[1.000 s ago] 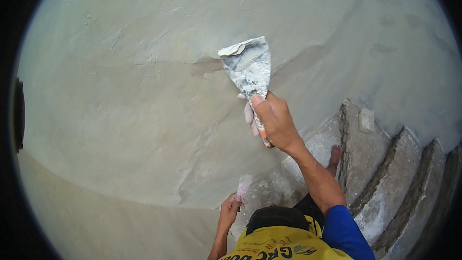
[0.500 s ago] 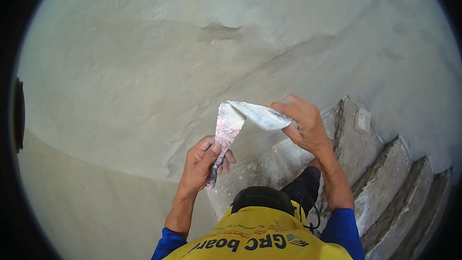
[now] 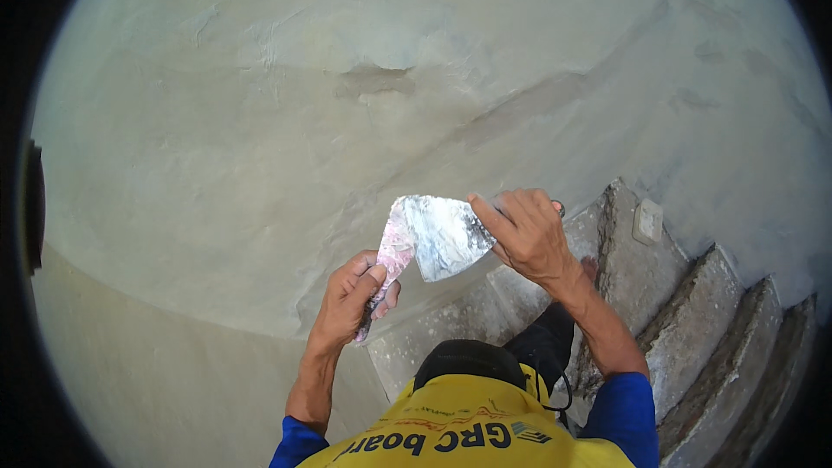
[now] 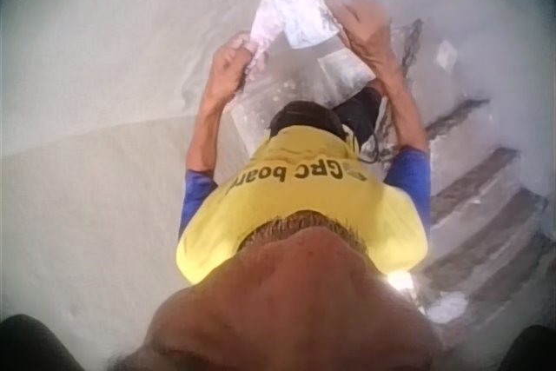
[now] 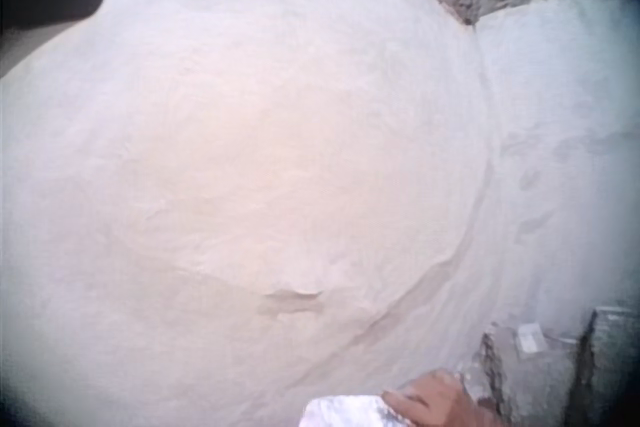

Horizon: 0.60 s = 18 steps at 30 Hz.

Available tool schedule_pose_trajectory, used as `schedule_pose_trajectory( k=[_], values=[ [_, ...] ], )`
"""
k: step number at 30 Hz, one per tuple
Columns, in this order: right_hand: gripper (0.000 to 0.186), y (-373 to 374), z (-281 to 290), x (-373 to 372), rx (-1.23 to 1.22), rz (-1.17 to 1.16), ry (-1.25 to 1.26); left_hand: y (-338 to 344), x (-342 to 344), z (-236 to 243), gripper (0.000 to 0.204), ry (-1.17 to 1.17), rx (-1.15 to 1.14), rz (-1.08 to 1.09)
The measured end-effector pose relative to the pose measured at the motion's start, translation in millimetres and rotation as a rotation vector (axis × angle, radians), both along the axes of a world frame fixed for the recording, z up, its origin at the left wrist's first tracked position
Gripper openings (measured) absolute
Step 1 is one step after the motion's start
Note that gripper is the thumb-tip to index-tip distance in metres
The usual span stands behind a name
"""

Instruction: The person applies a patching compound to a damaged wall in a stairwell using a putty knife. They spread the material into cracks and uneven areas, smoothing it over the surface with the tool.

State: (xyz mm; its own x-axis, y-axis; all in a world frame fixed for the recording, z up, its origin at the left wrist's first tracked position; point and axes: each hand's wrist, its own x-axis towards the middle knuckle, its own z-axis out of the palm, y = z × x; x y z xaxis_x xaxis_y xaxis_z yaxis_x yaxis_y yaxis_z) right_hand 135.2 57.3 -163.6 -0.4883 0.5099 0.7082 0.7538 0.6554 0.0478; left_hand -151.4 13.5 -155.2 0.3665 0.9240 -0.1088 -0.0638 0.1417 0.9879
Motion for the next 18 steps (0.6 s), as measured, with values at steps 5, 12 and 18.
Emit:
schedule_pose_trajectory(
  k=[5,12,18],
  values=[
    [0.049,19,-7,6,0.027,-0.21,0.003,-6,0,-5,0.023,0.035,0.079,-0.048],
    [0.048,6,-12,2,-0.346,0.092,0.427,0,5,4,0.024,0.07,0.082,0.018],
    [0.05,28,-27,2,-0.159,-0.017,0.187,-3,3,-4,0.024,-0.015,0.121,-0.004]
  ],
)
